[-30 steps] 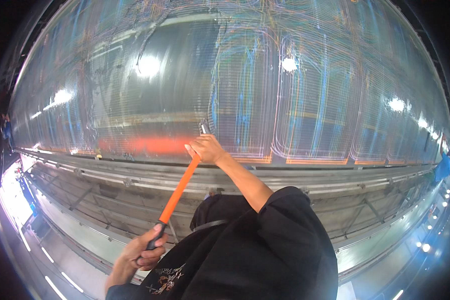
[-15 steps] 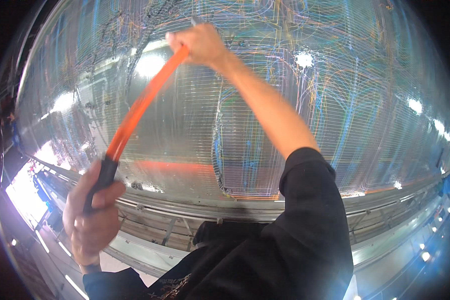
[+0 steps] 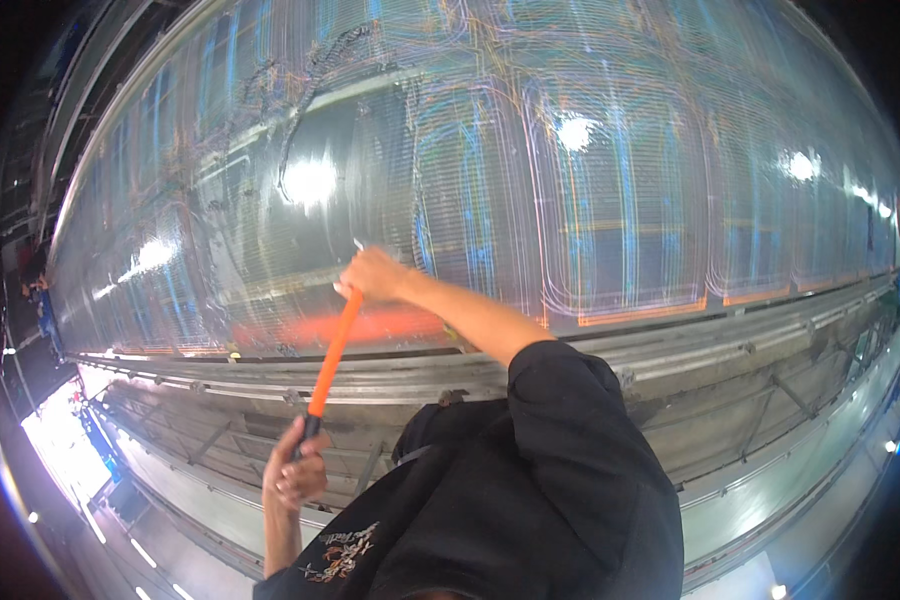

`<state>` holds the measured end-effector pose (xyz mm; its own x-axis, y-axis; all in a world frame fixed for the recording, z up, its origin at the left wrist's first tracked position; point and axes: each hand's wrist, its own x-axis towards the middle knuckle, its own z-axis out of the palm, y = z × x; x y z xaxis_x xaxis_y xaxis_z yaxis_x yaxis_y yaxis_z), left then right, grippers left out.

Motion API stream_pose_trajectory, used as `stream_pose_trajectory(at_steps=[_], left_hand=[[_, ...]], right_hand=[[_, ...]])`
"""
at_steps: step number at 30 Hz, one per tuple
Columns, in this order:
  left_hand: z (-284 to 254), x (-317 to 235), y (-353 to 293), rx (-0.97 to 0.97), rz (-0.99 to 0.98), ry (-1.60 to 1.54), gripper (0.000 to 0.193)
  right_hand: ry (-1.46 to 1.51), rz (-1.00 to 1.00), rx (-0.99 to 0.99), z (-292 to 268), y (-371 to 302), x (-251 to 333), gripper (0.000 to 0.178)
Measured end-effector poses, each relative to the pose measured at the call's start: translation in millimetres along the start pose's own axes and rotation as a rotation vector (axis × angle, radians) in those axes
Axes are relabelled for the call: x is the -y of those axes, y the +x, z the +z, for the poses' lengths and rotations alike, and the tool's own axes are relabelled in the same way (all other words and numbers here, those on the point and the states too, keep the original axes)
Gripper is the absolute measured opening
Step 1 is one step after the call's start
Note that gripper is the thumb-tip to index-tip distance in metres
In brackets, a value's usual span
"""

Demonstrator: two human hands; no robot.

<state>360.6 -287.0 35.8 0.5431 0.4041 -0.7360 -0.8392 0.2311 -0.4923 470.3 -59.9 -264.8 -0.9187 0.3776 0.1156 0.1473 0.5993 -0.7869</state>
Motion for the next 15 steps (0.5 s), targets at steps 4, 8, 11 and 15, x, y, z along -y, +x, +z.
stream_pose_trajectory(at_steps=[4,8,11,15], left_hand=[[-88.4,48.4,-28.7,-0.145,-0.083,0.176,0.049],[-128.6,70.8,-26.5,-0.4,-0.137,0.628,0.049],[-132.6,82.4,-23.4,-0.456,-0.158,0.685,0.05],[-122.8,70.6,-21.3,-0.465,-0.104,0.793,0.049]], right_hand=[[0.065,-0.058,-0.22,59.7,-93.7,67.0,0.037],[-0.014,0.061,-0.278,74.8,-177.3,94.3,0.037],[-0.04,0.069,-0.288,76.6,-199.3,102.7,0.037],[-0.06,0.037,-0.312,74.0,-187.8,92.2,0.037]])
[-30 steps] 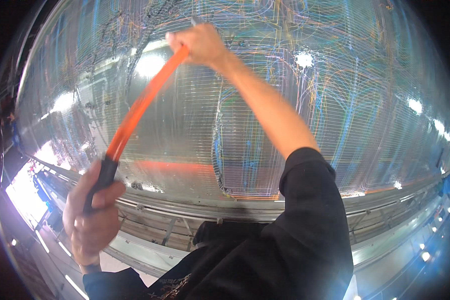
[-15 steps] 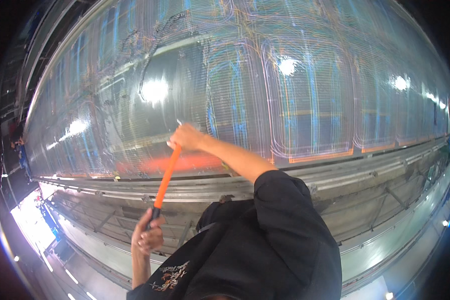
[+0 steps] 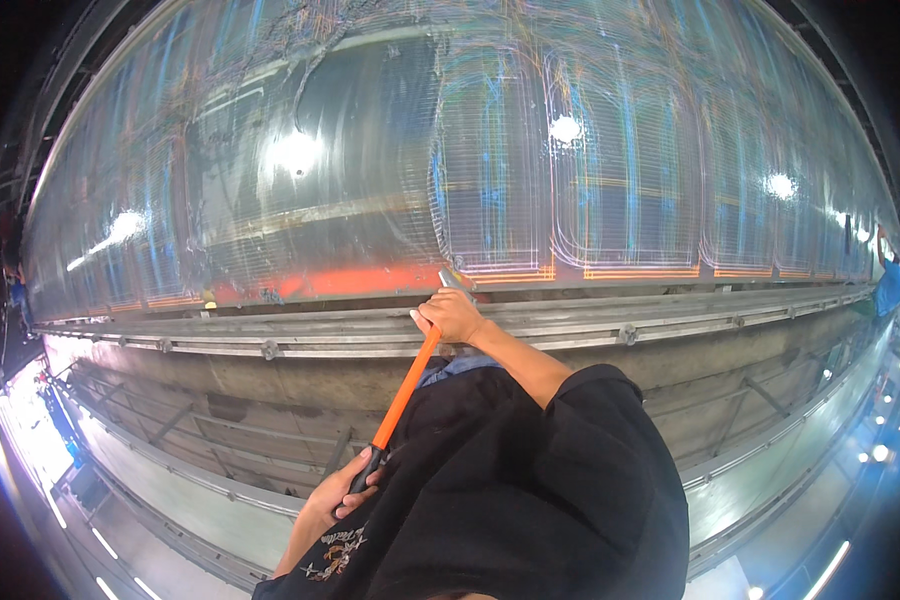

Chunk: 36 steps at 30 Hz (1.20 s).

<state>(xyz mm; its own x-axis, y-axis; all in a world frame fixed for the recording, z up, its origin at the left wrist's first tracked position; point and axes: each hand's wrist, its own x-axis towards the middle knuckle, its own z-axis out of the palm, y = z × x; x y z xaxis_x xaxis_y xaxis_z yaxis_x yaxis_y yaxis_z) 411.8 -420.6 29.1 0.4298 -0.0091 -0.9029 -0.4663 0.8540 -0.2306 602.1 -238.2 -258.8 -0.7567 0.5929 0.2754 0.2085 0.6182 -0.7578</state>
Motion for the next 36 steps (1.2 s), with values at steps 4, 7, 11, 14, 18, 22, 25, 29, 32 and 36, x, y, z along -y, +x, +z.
stream_pose_trajectory(at_steps=[4,7,11,14,18,22,25,29,32,36], left_hand=[[18.7,-50.0,-15.2,0.123,-0.03,-0.118,0.049],[35.0,-118.1,-37.6,0.214,-0.089,-0.205,0.048],[59.3,-213.1,-63.0,0.15,-0.146,-0.249,0.048],[92.4,-293.6,-73.8,0.02,-0.167,-0.219,0.05],[124.4,-377.7,-67.3,0.058,-0.08,-0.28,0.053],[143.1,-434.9,-47.4,0.102,0.046,-0.61,0.053],[123.8,-476.1,-14.1,0.366,0.032,-0.477,0.049],[111.5,-442.7,7.5,0.507,0.157,-0.361,0.047],[89.4,-374.2,5.0,0.565,0.132,-0.398,0.047],[22.2,-226.6,-14.4,0.561,0.038,-0.624,0.048]], right_hand=[[0.013,-0.082,-0.046,-7.7,54.5,-31.9,0.035],[0.054,-0.046,-0.136,-5.1,102.4,-57.6,0.035],[0.057,-0.003,-0.163,-19.0,170.6,-102.1,0.035],[0.075,-0.053,-0.247,-38.5,235.3,-151.4,0.036],[0.062,-0.137,-0.195,-91.4,326.7,-226.6,0.037],[0.047,-0.228,-0.194,-129.6,390.2,-292.8,0.04],[-0.126,-0.131,-0.108,-153.9,413.2,-328.7,0.042],[-0.2,-0.14,0.016,-152.7,413.6,-317.9,0.03],[-0.108,-0.127,0.156,-119.4,357.0,-274.8,0.033],[-0.039,-0.181,0.177,-48.6,264.3,-145.2,0.026]])
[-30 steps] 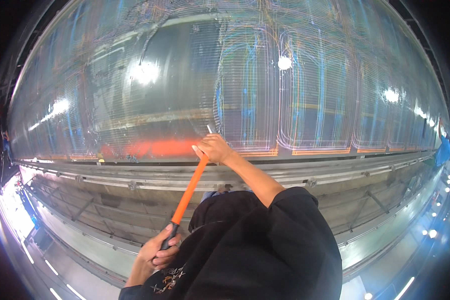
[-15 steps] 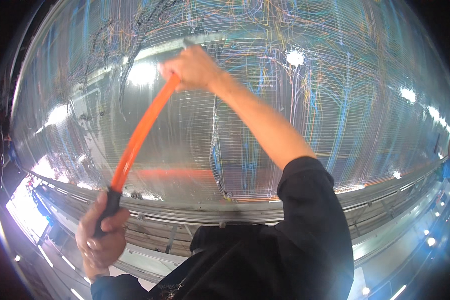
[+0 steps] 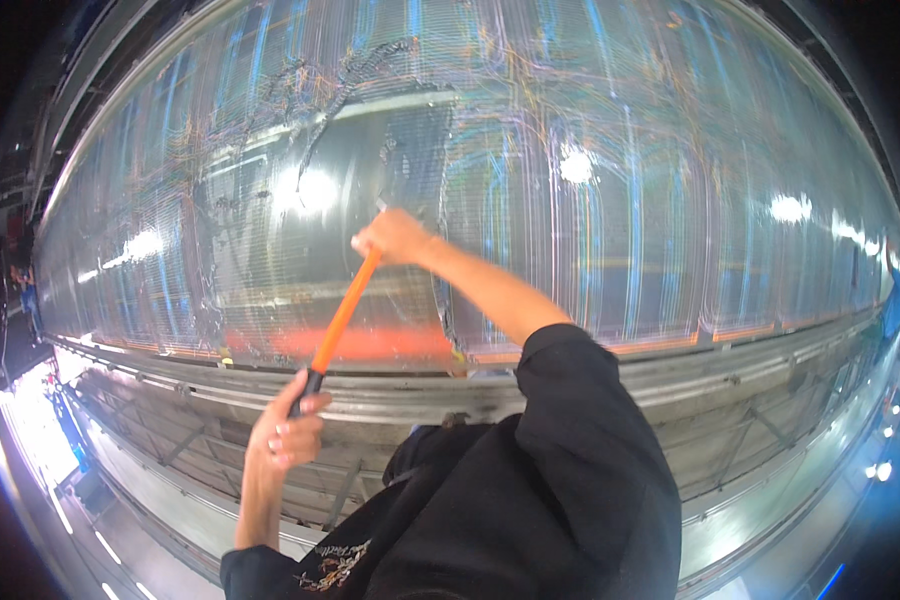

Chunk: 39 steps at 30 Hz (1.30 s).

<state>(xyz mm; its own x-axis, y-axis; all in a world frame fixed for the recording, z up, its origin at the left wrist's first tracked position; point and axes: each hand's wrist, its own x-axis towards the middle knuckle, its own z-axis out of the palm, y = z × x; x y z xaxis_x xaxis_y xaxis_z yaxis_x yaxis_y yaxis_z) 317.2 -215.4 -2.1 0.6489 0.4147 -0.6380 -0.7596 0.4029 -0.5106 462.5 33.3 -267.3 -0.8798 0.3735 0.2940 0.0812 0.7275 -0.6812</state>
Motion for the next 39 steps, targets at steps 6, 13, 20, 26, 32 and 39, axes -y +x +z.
stream_pose_trajectory(at_steps=[6,13,20,26,32,39], left_hand=[[-154.9,110.4,-79.9,-0.19,-0.018,0.117,0.05],[-185.7,158.8,-55.2,-0.439,-0.059,0.593,0.05],[-100.5,146.5,-30.1,-0.504,-0.111,0.501,0.048],[8.0,68.2,-27.7,-0.546,-0.142,0.405,0.052],[118.8,-8.9,5.0,-0.609,-0.151,0.432,0.054],[213.5,-86.3,81.1,-0.424,-0.056,0.377,0.055]], right_hand=[[0.057,0.108,-0.072,113.0,-115.4,161.4,0.042],[0.028,0.179,-0.144,102.4,-217.2,196.5,0.038],[0.039,0.094,-0.199,76.2,-189.1,143.8,0.038],[0.082,0.138,-0.379,58.9,-106.5,86.2,0.038],[0.028,0.091,-0.513,10.5,-26.6,-8.4,0.038],[0.037,-0.09,-0.596,-84.6,61.9,-155.8,0.043]])
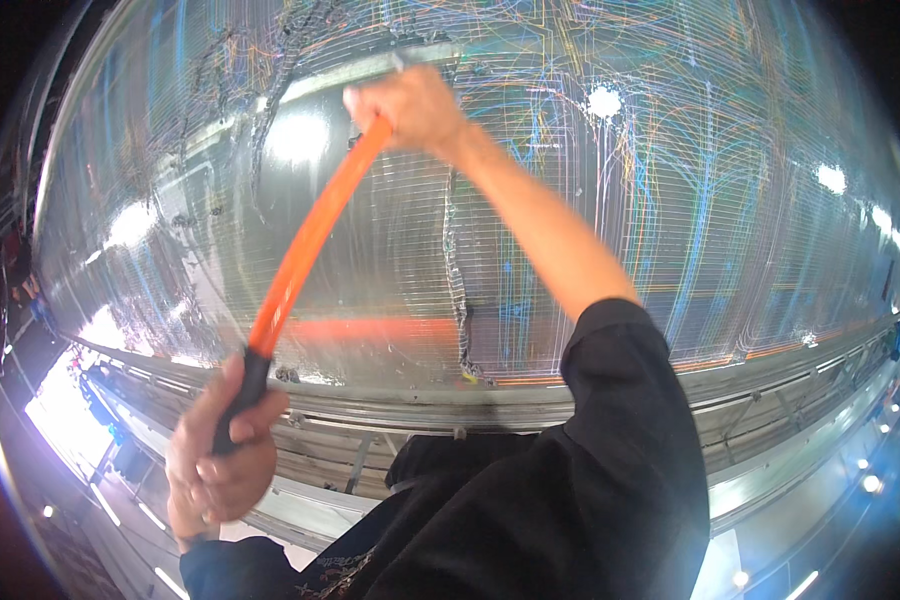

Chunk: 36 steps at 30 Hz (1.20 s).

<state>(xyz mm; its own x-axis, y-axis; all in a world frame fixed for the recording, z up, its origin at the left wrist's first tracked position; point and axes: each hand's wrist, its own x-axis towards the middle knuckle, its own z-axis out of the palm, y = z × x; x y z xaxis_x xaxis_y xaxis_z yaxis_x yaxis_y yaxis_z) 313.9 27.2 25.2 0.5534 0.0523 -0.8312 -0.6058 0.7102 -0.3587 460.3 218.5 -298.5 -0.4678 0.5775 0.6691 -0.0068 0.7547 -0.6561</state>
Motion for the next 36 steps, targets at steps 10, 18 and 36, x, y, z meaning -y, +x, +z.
stream_pose_trajectory(at_steps=[10,18,36], left_hand=[[-55.1,29.9,24.6,0.313,0.168,-0.179,0.048],[-223.9,271.8,-11.9,0.23,0.063,-0.319,0.048],[-196.8,344.9,18.0,-0.069,-0.072,0.217,0.051]], right_hand=[[-0.117,0.154,0.36,4.3,-4.9,15.5,0.047],[-0.002,0.24,0.342,87.2,-201.2,271.4,0.04],[-0.027,0.223,0.313,-3.5,-287.9,335.5,0.034]])
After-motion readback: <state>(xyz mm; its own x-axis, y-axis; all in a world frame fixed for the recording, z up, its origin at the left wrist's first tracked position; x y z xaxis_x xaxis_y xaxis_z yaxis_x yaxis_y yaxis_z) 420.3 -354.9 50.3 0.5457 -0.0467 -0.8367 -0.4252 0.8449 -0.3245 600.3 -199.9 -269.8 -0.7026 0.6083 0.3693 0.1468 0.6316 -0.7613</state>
